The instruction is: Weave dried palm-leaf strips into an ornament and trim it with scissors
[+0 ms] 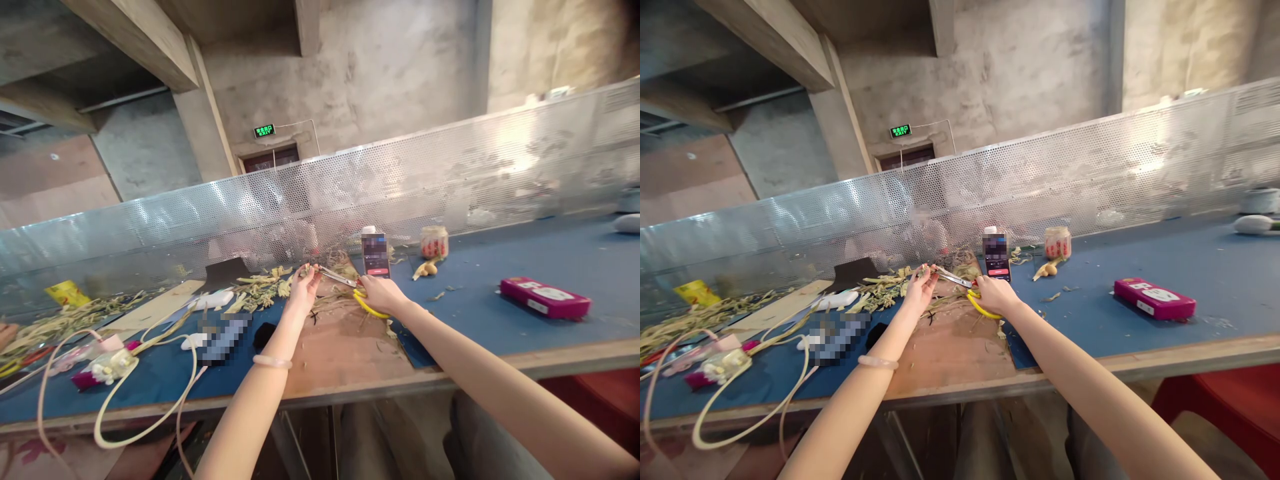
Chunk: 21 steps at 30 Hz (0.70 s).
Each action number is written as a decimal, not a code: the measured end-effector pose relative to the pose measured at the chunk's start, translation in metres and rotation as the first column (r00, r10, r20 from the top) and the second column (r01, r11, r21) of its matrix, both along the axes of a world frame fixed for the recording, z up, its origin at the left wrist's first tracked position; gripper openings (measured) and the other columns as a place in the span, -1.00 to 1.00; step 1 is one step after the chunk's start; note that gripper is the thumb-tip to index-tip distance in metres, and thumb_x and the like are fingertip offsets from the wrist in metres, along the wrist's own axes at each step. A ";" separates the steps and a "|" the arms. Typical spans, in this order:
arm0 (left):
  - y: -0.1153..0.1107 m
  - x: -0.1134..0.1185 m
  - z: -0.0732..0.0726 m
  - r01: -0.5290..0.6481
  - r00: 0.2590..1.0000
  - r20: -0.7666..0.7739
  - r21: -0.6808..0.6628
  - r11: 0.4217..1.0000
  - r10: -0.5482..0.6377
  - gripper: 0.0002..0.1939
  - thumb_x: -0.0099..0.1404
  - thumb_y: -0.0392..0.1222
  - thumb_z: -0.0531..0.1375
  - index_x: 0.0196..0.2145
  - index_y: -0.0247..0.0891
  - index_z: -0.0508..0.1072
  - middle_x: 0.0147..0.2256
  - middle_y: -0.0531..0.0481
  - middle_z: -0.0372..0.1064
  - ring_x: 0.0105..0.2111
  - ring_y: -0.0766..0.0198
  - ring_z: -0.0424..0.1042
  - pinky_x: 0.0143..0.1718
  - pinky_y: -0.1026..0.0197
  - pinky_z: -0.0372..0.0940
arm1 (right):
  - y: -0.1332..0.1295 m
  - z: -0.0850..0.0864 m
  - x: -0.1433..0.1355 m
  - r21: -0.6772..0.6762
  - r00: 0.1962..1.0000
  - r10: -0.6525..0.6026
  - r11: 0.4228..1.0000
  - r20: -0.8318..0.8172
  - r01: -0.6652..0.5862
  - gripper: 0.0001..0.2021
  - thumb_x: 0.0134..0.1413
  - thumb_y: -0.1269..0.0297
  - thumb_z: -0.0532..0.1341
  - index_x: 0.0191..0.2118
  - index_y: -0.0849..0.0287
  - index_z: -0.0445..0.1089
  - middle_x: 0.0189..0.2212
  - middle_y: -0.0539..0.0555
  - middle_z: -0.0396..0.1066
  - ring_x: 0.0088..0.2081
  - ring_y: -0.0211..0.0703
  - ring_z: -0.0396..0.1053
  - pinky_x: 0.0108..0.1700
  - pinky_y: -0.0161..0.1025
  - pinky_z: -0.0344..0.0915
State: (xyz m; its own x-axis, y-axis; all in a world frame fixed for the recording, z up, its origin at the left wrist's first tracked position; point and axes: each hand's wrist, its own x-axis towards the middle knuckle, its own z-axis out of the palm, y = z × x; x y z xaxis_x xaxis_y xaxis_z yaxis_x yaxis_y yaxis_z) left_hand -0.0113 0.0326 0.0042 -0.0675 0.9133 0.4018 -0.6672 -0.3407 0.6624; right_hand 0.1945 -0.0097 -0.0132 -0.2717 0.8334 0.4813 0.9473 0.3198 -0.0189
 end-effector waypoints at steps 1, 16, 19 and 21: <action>0.000 0.000 0.000 -0.004 1.000 0.002 -0.004 1.000 0.004 -0.83 0.06 -0.46 0.23 -0.38 -0.28 0.37 -0.40 0.01 0.45 -0.31 0.33 0.47 -0.14 0.20 0.30 | 0.001 0.000 0.000 0.003 1.000 0.000 1.000 0.000 0.000 -0.61 0.08 -0.03 -0.02 -0.19 0.20 0.27 -0.24 0.18 0.41 -0.27 0.01 0.41 -0.33 -0.24 0.21; -0.001 -0.001 0.001 -0.018 1.000 0.003 -0.043 0.999 0.018 -0.81 0.06 -0.48 0.21 -0.39 -0.26 0.36 -0.40 0.04 0.45 -0.32 0.35 0.47 -0.14 0.22 0.31 | -0.005 0.007 -0.002 -0.086 0.999 -0.035 0.996 0.002 0.035 -0.61 0.10 0.00 0.00 -0.16 0.22 0.28 -0.26 0.23 0.42 -0.25 0.01 0.41 -0.30 -0.26 0.22; 0.000 -0.001 0.000 0.001 1.000 -0.008 -0.036 0.999 -0.001 -0.80 0.05 -0.49 0.21 -0.38 -0.27 0.35 -0.40 0.02 0.46 -0.33 0.35 0.47 -0.16 0.23 0.31 | -0.004 0.005 -0.001 -0.054 1.000 -0.019 0.998 0.001 0.019 -0.60 0.10 -0.02 -0.03 -0.16 0.20 0.27 -0.25 0.20 0.41 -0.26 0.01 0.41 -0.31 -0.24 0.22; 0.001 -0.001 0.000 0.007 1.000 0.000 -0.026 1.000 -0.007 -0.79 0.03 -0.50 0.21 -0.38 -0.27 0.35 -0.40 0.03 0.45 -0.32 0.34 0.47 -0.16 0.23 0.31 | -0.004 0.004 0.000 -0.034 1.000 -0.009 0.999 0.006 0.009 -0.60 0.10 -0.03 -0.03 -0.16 0.21 0.26 -0.24 0.20 0.41 -0.26 0.01 0.41 -0.31 -0.24 0.21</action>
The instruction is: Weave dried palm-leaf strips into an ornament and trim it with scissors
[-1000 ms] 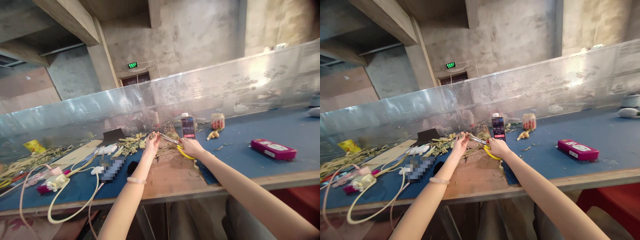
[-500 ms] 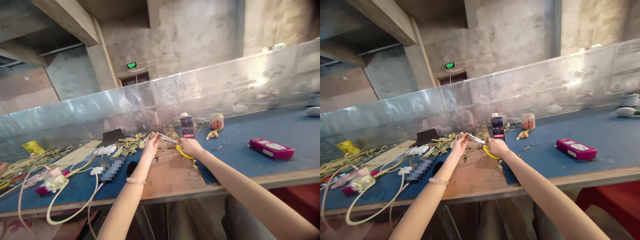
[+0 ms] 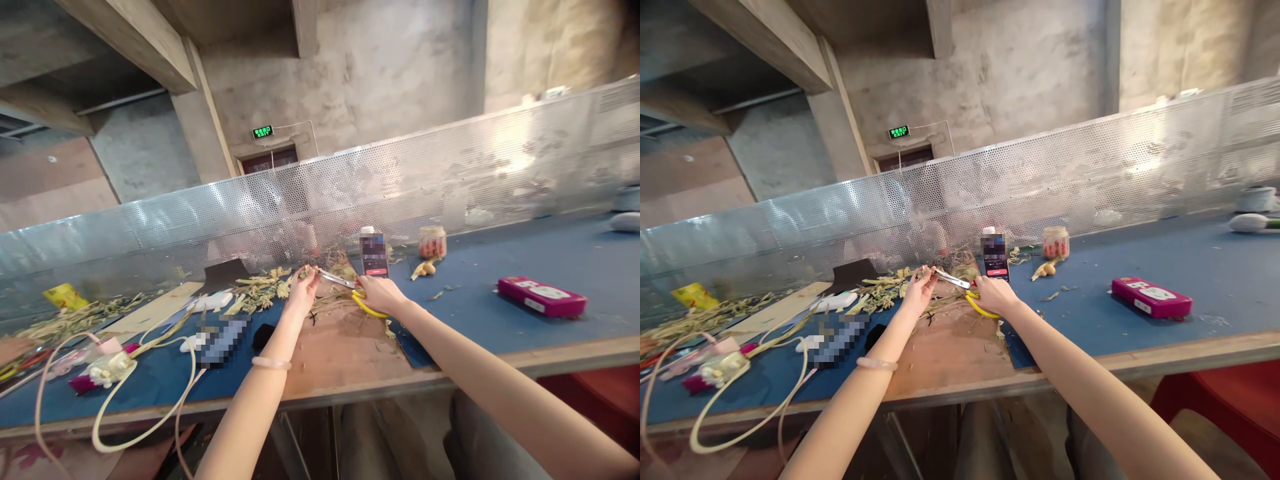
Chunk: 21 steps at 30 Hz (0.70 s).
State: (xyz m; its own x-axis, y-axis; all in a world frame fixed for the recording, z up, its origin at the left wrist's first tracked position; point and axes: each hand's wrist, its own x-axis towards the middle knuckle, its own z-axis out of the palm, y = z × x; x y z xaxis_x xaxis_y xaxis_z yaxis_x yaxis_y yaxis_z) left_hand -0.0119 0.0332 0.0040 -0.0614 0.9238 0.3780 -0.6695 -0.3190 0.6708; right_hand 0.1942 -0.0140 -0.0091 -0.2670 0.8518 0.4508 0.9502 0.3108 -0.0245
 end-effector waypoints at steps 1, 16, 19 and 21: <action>0.000 0.000 0.000 0.001 1.000 0.004 0.005 1.000 -0.001 -0.78 0.03 -0.51 0.22 -0.38 -0.27 0.36 -0.40 0.03 0.45 -0.31 0.33 0.47 -0.16 0.23 0.31 | 0.000 0.000 0.000 0.008 1.000 0.003 1.000 0.002 -0.003 -0.60 0.10 -0.02 -0.03 -0.16 0.21 0.26 -0.24 0.20 0.40 -0.26 0.01 0.41 -0.31 -0.24 0.21; -0.002 0.001 0.001 0.031 0.999 -0.018 0.024 0.999 -0.030 -0.85 0.08 -0.44 0.21 -0.37 -0.29 0.38 -0.40 0.00 0.46 -0.30 0.31 0.47 -0.16 0.23 0.30 | 0.004 0.000 0.000 0.021 0.999 0.005 1.000 0.049 -0.006 -0.64 0.07 0.01 0.02 -0.21 0.21 0.29 -0.28 0.19 0.42 -0.28 -0.01 0.41 -0.34 -0.27 0.19; -0.002 -0.001 0.001 0.031 0.999 -0.015 0.004 1.000 -0.031 -0.85 0.08 -0.42 0.23 -0.36 -0.27 0.38 -0.39 0.01 0.46 -0.32 0.31 0.46 -0.18 0.21 0.30 | 0.003 0.000 -0.001 0.031 1.000 0.001 1.000 0.014 -0.001 -0.65 0.08 0.01 0.01 -0.21 0.20 0.28 -0.29 0.16 0.41 -0.28 -0.03 0.41 -0.35 -0.28 0.18; -0.001 -0.004 0.000 0.045 0.998 -0.036 -0.034 0.998 -0.046 -0.83 0.07 -0.39 0.25 -0.35 -0.25 0.39 -0.34 0.01 0.47 -0.34 0.32 0.45 -0.21 0.20 0.31 | 0.002 0.001 0.000 0.046 0.999 -0.018 0.999 -0.032 0.020 -0.66 0.08 0.02 0.01 -0.19 0.20 0.26 -0.27 0.16 0.40 -0.27 -0.05 0.40 -0.35 -0.29 0.17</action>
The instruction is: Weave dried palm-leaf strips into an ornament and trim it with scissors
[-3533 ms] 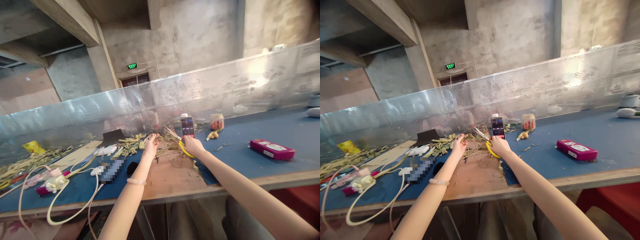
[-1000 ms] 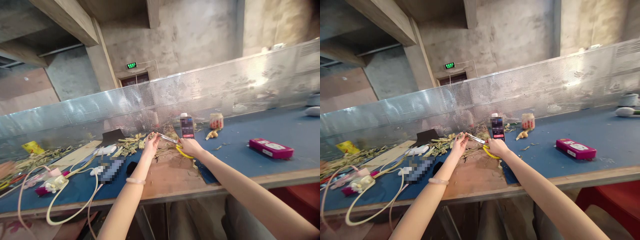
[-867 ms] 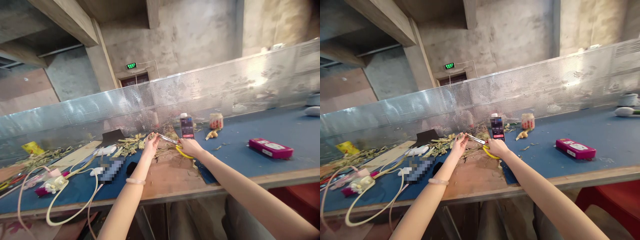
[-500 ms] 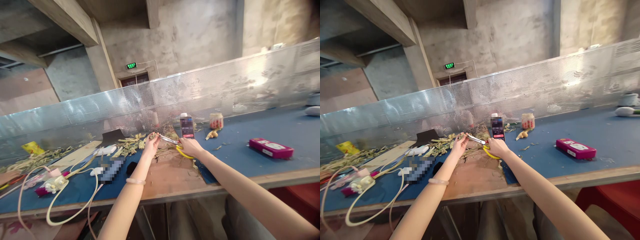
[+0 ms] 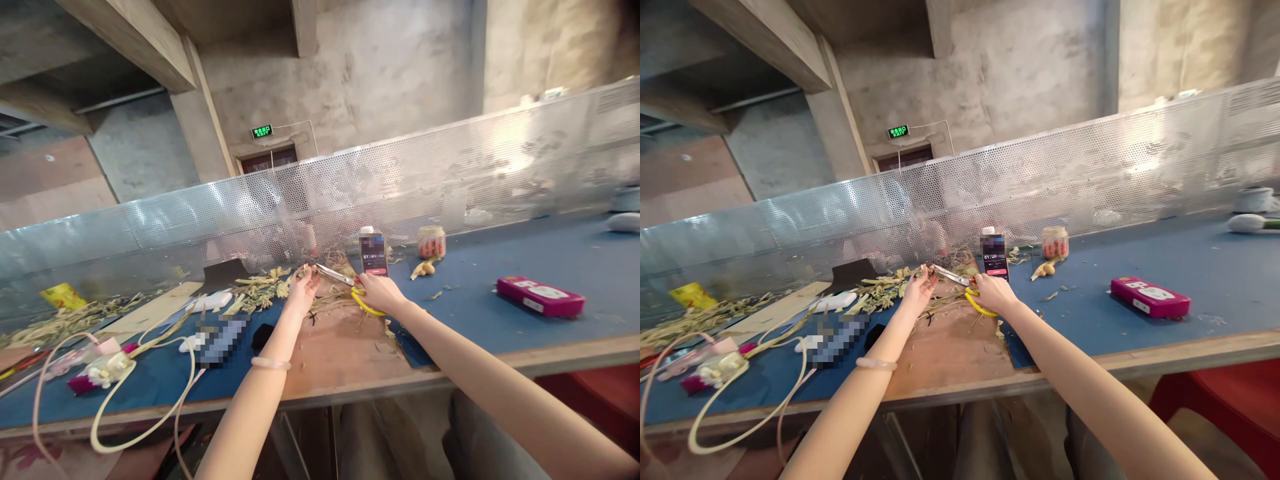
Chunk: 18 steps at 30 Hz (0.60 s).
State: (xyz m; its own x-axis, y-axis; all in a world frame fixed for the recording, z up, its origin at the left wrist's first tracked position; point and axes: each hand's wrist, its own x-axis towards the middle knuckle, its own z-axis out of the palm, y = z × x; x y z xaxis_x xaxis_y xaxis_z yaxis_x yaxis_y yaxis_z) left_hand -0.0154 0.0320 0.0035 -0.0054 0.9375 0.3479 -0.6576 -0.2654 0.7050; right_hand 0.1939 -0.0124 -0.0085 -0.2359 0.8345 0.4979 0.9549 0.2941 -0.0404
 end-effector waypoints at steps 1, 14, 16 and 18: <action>0.000 -0.001 0.000 0.008 1.000 -0.017 -0.023 1.000 -0.008 -0.83 0.06 -0.37 0.26 -0.35 -0.24 0.40 -0.31 0.00 0.47 -0.36 0.33 0.45 -0.24 0.21 0.31 | 0.000 0.000 0.000 0.017 1.000 -0.013 1.000 -0.024 0.013 -0.66 0.09 0.03 0.01 -0.18 0.20 0.24 -0.25 0.16 0.39 -0.25 -0.06 0.39 -0.35 -0.30 0.17; 0.000 0.001 0.000 0.001 1.000 -0.004 -0.032 0.999 -0.001 -0.92 0.08 -0.40 0.24 -0.44 -0.31 0.40 -0.31 -0.03 0.47 -0.42 0.40 0.40 -0.28 0.28 0.29 | 0.001 -0.001 0.004 0.079 0.997 -0.044 0.996 -0.066 0.049 -0.67 0.07 0.05 0.04 -0.18 0.21 0.20 -0.20 0.17 0.34 -0.20 -0.06 0.34 -0.36 -0.30 0.14; 0.001 0.001 0.000 -0.018 1.000 0.021 -0.029 0.999 0.018 -0.90 0.08 -0.43 0.23 -0.44 -0.30 0.40 -0.40 0.02 0.45 -0.40 0.39 0.41 -0.24 0.26 0.29 | 0.000 0.000 0.003 0.072 0.998 -0.030 0.997 -0.056 0.034 -0.67 0.07 0.05 0.05 -0.16 0.21 0.20 -0.19 0.18 0.34 -0.19 -0.06 0.35 -0.35 -0.31 0.14; 0.001 0.001 0.000 -0.025 0.999 0.038 -0.029 0.999 0.026 -0.88 0.07 -0.44 0.23 -0.45 -0.28 0.39 -0.46 0.06 0.42 -0.41 0.38 0.41 -0.20 0.23 0.29 | 0.000 0.000 0.003 0.069 0.998 -0.020 0.997 -0.053 0.023 -0.67 0.07 0.05 0.04 -0.16 0.20 0.20 -0.20 0.17 0.35 -0.20 -0.06 0.35 -0.35 -0.31 0.14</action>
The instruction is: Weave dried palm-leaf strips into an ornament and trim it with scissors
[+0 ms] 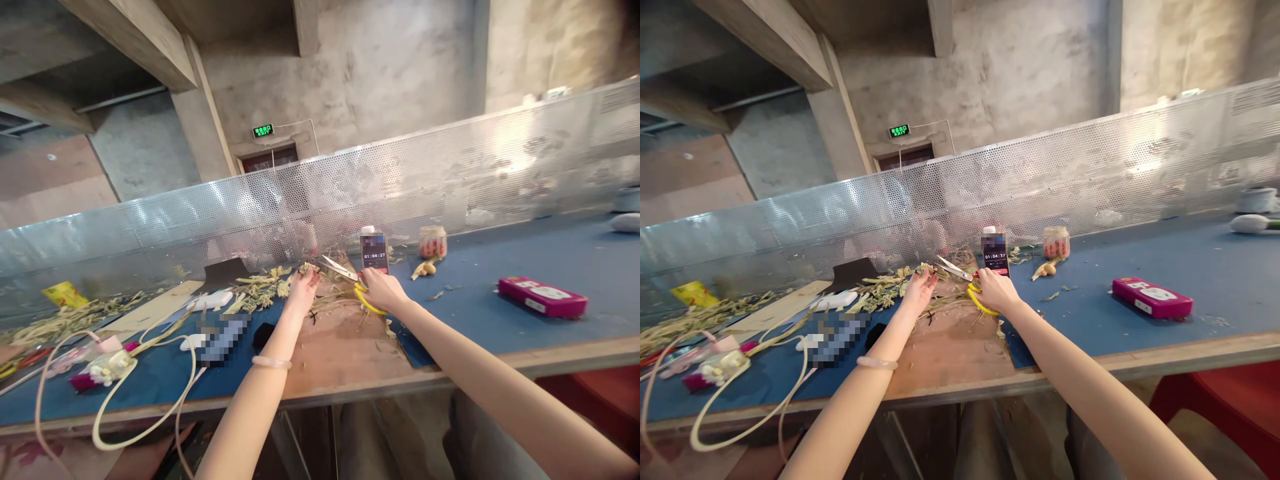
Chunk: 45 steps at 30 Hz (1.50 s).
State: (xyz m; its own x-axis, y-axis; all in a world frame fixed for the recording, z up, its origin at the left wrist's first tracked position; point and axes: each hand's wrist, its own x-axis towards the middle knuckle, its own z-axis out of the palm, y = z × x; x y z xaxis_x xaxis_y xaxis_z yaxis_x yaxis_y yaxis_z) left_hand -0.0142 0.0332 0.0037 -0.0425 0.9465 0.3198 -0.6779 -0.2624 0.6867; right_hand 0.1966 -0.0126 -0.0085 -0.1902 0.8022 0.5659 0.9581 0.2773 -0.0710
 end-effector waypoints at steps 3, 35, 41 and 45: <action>0.000 0.000 0.000 0.006 1.000 0.001 -0.013 1.000 -0.006 -0.88 0.08 -0.42 0.23 -0.47 -0.26 0.38 -0.47 0.08 0.41 -0.43 0.39 0.40 -0.17 0.19 0.28 | 0.000 0.000 0.000 0.006 1.000 0.019 1.000 0.005 -0.019 -0.66 0.07 0.03 0.03 -0.17 0.20 0.21 -0.21 0.15 0.36 -0.22 -0.06 0.37 -0.36 -0.29 0.14; 0.002 -0.002 -0.002 0.065 0.996 -0.067 0.010 0.998 -0.064 -0.87 0.08 -0.31 0.25 -0.34 -0.21 0.46 -0.06 0.02 0.38 -0.40 0.42 0.37 -0.29 0.25 0.26 | -0.004 0.002 -0.002 -0.032 0.997 0.047 0.998 0.063 -0.045 -0.64 0.07 0.01 0.02 -0.16 0.20 0.23 -0.21 0.16 0.37 -0.23 -0.04 0.38 -0.36 -0.30 0.15; 0.000 -0.003 -0.002 0.073 0.995 -0.069 0.012 0.997 -0.072 -0.85 0.08 -0.30 0.26 -0.33 -0.20 0.45 -0.06 0.03 0.37 -0.39 0.41 0.36 -0.29 0.25 0.26 | -0.004 0.001 -0.002 -0.039 0.996 0.049 0.998 0.080 -0.046 -0.63 0.09 0.00 0.00 -0.16 0.20 0.22 -0.21 0.16 0.37 -0.23 -0.04 0.38 -0.35 -0.28 0.17; 0.001 -0.003 -0.002 0.083 0.994 -0.076 0.010 0.997 -0.082 -0.83 0.07 -0.29 0.26 -0.32 -0.19 0.45 -0.07 0.02 0.38 -0.38 0.40 0.36 -0.29 0.26 0.27 | -0.004 0.002 -0.002 -0.047 0.996 0.046 0.998 0.072 -0.042 -0.64 0.09 0.00 0.01 -0.17 0.20 0.23 -0.20 0.16 0.37 -0.23 -0.05 0.38 -0.35 -0.30 0.16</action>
State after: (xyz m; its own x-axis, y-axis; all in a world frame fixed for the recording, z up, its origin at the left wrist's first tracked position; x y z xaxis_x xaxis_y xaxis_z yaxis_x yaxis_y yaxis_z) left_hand -0.0173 0.0340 0.0017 0.0604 0.9414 0.3319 -0.6437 -0.2174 0.7338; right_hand 0.1944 -0.0169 -0.0070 -0.2652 0.8166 0.5126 0.9482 0.3174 -0.0151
